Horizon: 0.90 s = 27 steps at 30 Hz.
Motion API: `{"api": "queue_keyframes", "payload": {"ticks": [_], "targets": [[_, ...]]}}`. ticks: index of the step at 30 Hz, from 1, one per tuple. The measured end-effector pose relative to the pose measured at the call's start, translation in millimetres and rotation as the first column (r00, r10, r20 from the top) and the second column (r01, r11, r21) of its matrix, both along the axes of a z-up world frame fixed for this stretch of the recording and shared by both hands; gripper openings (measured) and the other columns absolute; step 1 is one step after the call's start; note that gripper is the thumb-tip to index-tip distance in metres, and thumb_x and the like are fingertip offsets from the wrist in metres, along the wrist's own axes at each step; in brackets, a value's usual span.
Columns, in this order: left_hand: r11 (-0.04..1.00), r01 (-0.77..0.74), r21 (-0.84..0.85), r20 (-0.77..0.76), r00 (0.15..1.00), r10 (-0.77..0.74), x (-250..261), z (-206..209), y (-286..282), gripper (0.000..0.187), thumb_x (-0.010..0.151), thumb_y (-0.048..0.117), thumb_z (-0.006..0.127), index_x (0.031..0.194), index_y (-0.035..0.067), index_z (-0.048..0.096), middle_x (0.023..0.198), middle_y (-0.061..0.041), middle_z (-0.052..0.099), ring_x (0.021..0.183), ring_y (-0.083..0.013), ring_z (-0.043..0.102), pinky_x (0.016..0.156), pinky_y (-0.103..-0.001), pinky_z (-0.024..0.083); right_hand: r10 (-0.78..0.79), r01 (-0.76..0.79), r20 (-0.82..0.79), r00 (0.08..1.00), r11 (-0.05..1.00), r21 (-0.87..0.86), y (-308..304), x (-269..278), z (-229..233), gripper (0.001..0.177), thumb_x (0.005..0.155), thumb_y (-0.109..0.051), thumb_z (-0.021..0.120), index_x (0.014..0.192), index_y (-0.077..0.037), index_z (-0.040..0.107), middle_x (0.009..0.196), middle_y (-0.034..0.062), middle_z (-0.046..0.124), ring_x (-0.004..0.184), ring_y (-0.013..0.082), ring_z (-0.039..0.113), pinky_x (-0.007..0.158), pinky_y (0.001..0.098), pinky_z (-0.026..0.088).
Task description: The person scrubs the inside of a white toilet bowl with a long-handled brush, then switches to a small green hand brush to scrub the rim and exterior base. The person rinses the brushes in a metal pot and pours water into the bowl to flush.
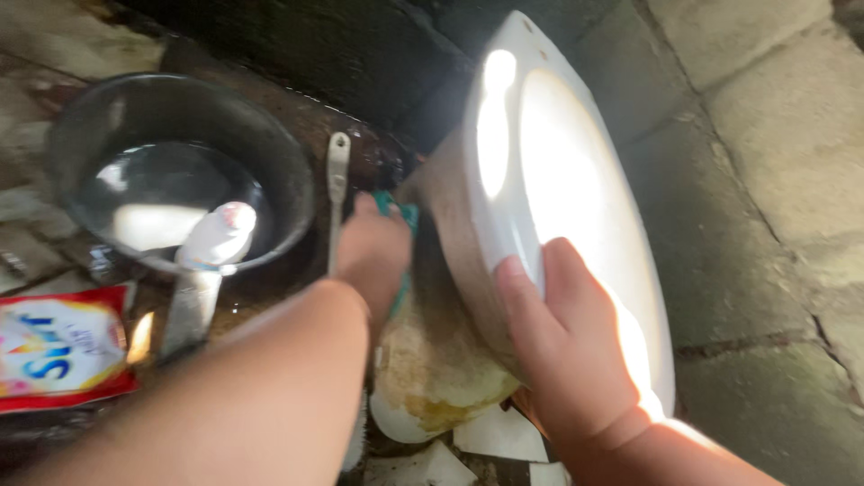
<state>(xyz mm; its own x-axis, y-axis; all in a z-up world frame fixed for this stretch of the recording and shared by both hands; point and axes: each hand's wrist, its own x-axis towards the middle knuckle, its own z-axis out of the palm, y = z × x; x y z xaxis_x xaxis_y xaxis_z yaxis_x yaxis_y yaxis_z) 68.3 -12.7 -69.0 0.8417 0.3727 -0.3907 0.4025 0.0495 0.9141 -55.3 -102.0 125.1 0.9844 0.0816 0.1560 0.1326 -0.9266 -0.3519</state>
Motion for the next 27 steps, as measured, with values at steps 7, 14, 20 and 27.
{"api": "queue_keyframes", "payload": {"ticks": [7, 14, 20, 27], "targets": [[0.985, 0.139, -0.105, -0.118, 0.981, -0.151, -44.1, 9.2, -38.2, 0.036, 0.100, 0.032, 0.050, 0.129, 0.010, 0.046, 0.120, -0.029, 0.066, 0.114, -0.0498, 0.062, 0.098, -0.055, 0.050, 0.008, -0.009, -0.007, 1.000, 1.000, -0.016, 3.2, -1.2, 1.8, 0.040, 0.092, -0.040, 0.059, 0.083, -0.002, 0.051, 0.071, 0.0149, 0.051, 0.068, 0.0229, 0.046, 0.062, 0.0406, 0.047], [0.995, -0.040, -0.093, -0.143, 0.989, 0.027, -3.3, 11.0, -12.0, 0.038, 0.104, 0.031, 0.050, 0.132, 0.006, 0.047, 0.122, -0.027, 0.066, 0.112, -0.0470, 0.065, 0.097, -0.052, 0.053, -0.003, 0.003, 0.001, 1.000, 0.998, -0.057, 5.4, -1.2, 2.8, 0.040, 0.092, -0.041, 0.057, 0.082, -0.002, 0.051, 0.070, 0.0148, 0.051, 0.066, 0.0233, 0.049, 0.061, 0.0405, 0.047], [0.977, 0.093, -0.191, -0.133, 0.984, -0.120, -37.4, 21.3, -21.2, 0.038, 0.104, 0.029, 0.046, 0.134, 0.006, 0.041, 0.120, -0.026, 0.065, 0.110, -0.0442, 0.068, 0.093, -0.052, 0.057, 0.050, -0.048, 0.021, 0.999, 0.997, -0.064, 0.3, 2.9, 3.8, 0.042, 0.094, -0.042, 0.056, 0.083, -0.001, 0.050, 0.071, 0.0162, 0.050, 0.066, 0.0242, 0.047, 0.060, 0.0415, 0.047], [0.992, 0.026, -0.124, -0.137, 0.990, -0.043, -16.8, -1.3, -27.7, 0.041, 0.101, 0.032, 0.053, 0.131, 0.006, 0.046, 0.121, -0.027, 0.067, 0.112, -0.0468, 0.066, 0.097, -0.054, 0.053, 0.093, -0.085, 0.050, 0.994, 0.987, -0.139, 2.0, 8.1, 1.4, 0.047, 0.093, -0.045, 0.057, 0.084, 0.001, 0.049, 0.069, 0.0214, 0.050, 0.063, 0.0317, 0.048, 0.062, 0.0460, 0.045]]}}
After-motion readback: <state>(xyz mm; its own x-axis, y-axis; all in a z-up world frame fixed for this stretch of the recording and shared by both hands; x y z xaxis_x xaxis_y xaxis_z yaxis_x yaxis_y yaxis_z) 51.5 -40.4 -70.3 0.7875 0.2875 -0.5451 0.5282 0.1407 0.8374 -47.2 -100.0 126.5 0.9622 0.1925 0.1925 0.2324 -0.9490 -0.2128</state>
